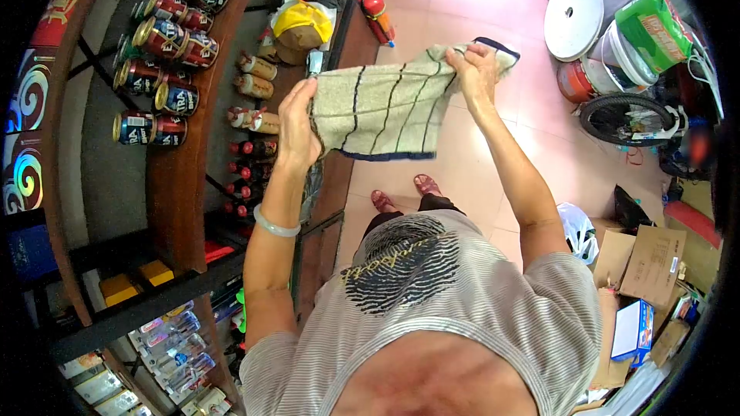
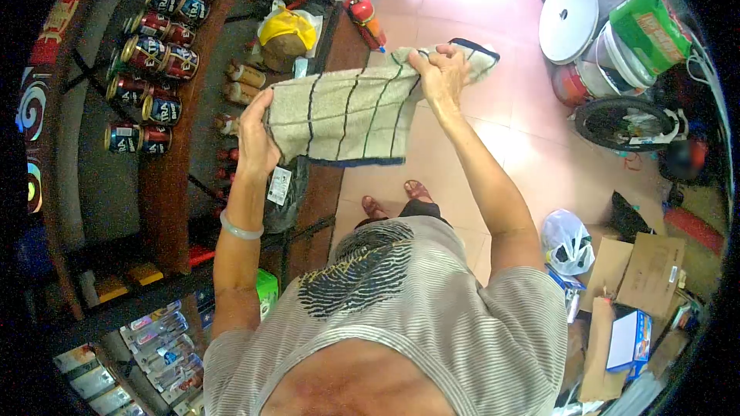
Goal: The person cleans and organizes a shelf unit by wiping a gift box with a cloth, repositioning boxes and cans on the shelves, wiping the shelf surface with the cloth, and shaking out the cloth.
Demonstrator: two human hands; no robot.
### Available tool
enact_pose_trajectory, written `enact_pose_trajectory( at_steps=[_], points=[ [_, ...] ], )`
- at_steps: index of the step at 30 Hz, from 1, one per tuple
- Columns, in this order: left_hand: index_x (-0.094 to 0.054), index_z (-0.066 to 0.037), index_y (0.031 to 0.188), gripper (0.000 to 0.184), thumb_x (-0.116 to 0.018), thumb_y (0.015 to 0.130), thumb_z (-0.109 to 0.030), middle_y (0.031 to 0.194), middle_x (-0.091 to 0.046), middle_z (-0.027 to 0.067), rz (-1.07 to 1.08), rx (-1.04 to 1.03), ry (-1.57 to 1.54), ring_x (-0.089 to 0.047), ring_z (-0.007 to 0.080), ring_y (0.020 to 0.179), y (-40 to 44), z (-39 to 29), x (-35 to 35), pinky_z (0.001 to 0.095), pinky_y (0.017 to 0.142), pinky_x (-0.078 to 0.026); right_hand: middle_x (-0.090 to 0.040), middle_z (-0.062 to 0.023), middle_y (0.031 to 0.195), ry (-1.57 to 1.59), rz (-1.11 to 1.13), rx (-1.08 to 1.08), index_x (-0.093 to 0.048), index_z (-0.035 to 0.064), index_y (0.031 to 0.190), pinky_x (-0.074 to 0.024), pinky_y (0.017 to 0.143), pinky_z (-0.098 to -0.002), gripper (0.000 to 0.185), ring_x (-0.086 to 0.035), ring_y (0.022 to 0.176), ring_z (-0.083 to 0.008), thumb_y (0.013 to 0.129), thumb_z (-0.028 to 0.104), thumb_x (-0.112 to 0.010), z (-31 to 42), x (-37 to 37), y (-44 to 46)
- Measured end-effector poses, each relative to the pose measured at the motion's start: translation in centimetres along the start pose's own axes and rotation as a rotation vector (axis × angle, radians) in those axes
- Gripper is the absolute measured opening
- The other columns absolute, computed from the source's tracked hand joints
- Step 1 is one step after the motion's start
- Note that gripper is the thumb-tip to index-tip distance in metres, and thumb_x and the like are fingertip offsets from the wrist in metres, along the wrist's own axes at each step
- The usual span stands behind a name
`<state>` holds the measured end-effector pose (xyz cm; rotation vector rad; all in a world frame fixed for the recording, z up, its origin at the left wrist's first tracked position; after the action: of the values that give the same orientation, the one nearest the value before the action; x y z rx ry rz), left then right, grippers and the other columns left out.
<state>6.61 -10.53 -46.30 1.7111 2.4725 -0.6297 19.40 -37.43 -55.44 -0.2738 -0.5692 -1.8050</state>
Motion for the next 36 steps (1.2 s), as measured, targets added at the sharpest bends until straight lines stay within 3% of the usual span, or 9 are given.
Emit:
enact_pose_trajectory(
  at_steps=[4,10,14,15,19,23,29,32,36],
  points=[
    [-0.049,0.003,0.115,0.035,-0.04,0.091,-0.022,0.114,-0.055,0.0155,0.021,0.123,-0.12,-0.055,0.0257,0.105,0.4,0.8,-1.4,0.0387,0.092,-0.042,-0.058,-0.0042,0.072,0.662,0.293,-0.384,-0.062,0.0017,0.079,-0.0432,0.069,-0.0281,0.025,-0.054,0.069,-0.0146,0.078,0.026,-0.068,-0.2,-0.2,1.7],
    [-0.049,0.002,0.111,0.031,-0.042,0.088,-0.019,0.112,-0.056,0.0162,0.107,0.113,-0.356,-0.053,0.0251,0.108,0.2,0.4,-2.5,0.0402,0.095,-0.041,-0.058,-0.0017,0.071,0.573,0.39,-0.384,-0.062,0.0015,0.078,-0.0372,0.056,-0.0251,0.029,-0.05,0.062,-0.0108,0.082,0.03,-0.063,-0.3,-0.1,2.5],
    [-0.034,-0.005,0.125,0.044,-0.047,0.083,-0.005,0.125,-0.045,0.0158,0.277,0.03,-0.253,-0.046,0.0294,0.115,-1.1,-1.6,-3.5,0.0419,0.099,-0.037,-0.057,-0.0022,0.07,0.626,0.485,-0.402,-0.063,0.0008,0.078,-0.0315,0.05,-0.025,0.033,-0.046,0.059,-0.0101,0.082,0.034,-0.061,-0.5,-1.4,2.2],
    [-0.021,-0.011,0.132,0.062,-0.048,0.078,0.005,0.133,-0.035,0.0154,0.251,0.028,-0.168,-0.041,0.0306,0.12,-1.2,-1.5,-3.0,0.0441,0.1,-0.036,-0.057,-0.0028,0.07,0.575,0.525,-0.37,-0.063,0.0003,0.079,-0.0328,0.05,-0.0259,0.035,-0.047,0.06,-0.0111,0.081,0.035,-0.062,-0.4,-1.6,2.1],
    [-0.013,-0.013,0.136,0.076,-0.047,0.073,0.015,0.133,-0.032,0.0169,0.274,0.001,-0.003,-0.038,0.0306,0.123,-1.4,-1.8,-3.4,0.0471,0.099,-0.037,-0.06,-0.0112,0.076,0.26,0.626,-0.25,-0.061,-0.0055,0.091,-0.0421,0.062,-0.0337,0.05,-0.054,0.07,-0.0198,0.077,0.042,-0.064,-1.6,-2.4,2.2],
    [-0.017,-0.01,0.134,0.073,-0.045,0.072,0.015,0.129,-0.036,0.0178,0.281,-0.004,-0.119,-0.039,0.0313,0.122,-1.2,-2.6,-4.4,0.0447,0.1,-0.038,-0.062,-0.0198,0.085,0.222,0.583,-0.137,-0.058,-0.0081,0.104,-0.0469,0.072,-0.0387,0.065,-0.06,0.08,-0.0279,0.072,0.048,-0.066,-0.2,-2.1,1.6],
    [-0.02,-0.009,0.133,0.072,-0.045,0.07,0.016,0.126,-0.04,0.0179,0.322,-0.028,-0.204,-0.043,0.0307,0.119,-1.2,-4.4,-6.0,0.0448,0.1,-0.038,-0.061,-0.0075,0.082,0.199,1.117,-0.027,-0.061,-0.0019,0.097,-0.0456,0.068,-0.0342,0.044,-0.056,0.078,-0.018,0.077,0.038,-0.065,-1.8,-4.9,-0.4],
    [-0.019,-0.008,0.135,0.074,-0.046,0.07,0.015,0.126,-0.04,0.0178,0.329,-0.054,-0.173,-0.043,0.0302,0.119,-1.3,-4.7,-5.8,0.0438,0.101,-0.037,-0.06,-0.0038,0.08,0.286,1.178,-0.245,-0.061,0.0003,0.092,-0.0449,0.066,-0.0325,0.034,-0.054,0.079,-0.0155,0.08,0.032,-0.063,-1.3,-3.6,-1.1],
    [-0.022,-0.005,0.134,0.071,-0.049,0.07,0.011,0.126,-0.041,0.0192,0.397,-0.081,-0.17,-0.044,0.0312,0.118,-2.7,-7.2,-6.6,0.0439,0.101,-0.037,-0.06,-0.0052,0.085,0.618,1.213,-0.231,-0.061,0.0027,0.089,-0.0477,0.071,-0.0318,0.029,-0.058,0.085,-0.0181,0.082,0.031,-0.062,2.6,-0.8,-0.8]
  ],
)
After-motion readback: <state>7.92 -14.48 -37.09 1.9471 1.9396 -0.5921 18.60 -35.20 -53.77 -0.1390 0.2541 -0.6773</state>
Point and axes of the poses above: each hand's wrist, its own y-axis towards the middle knuckle, its own x-axis out of the back of the hand, z = x × y, the point moved 7 cm from there along y, towards the middle knuckle
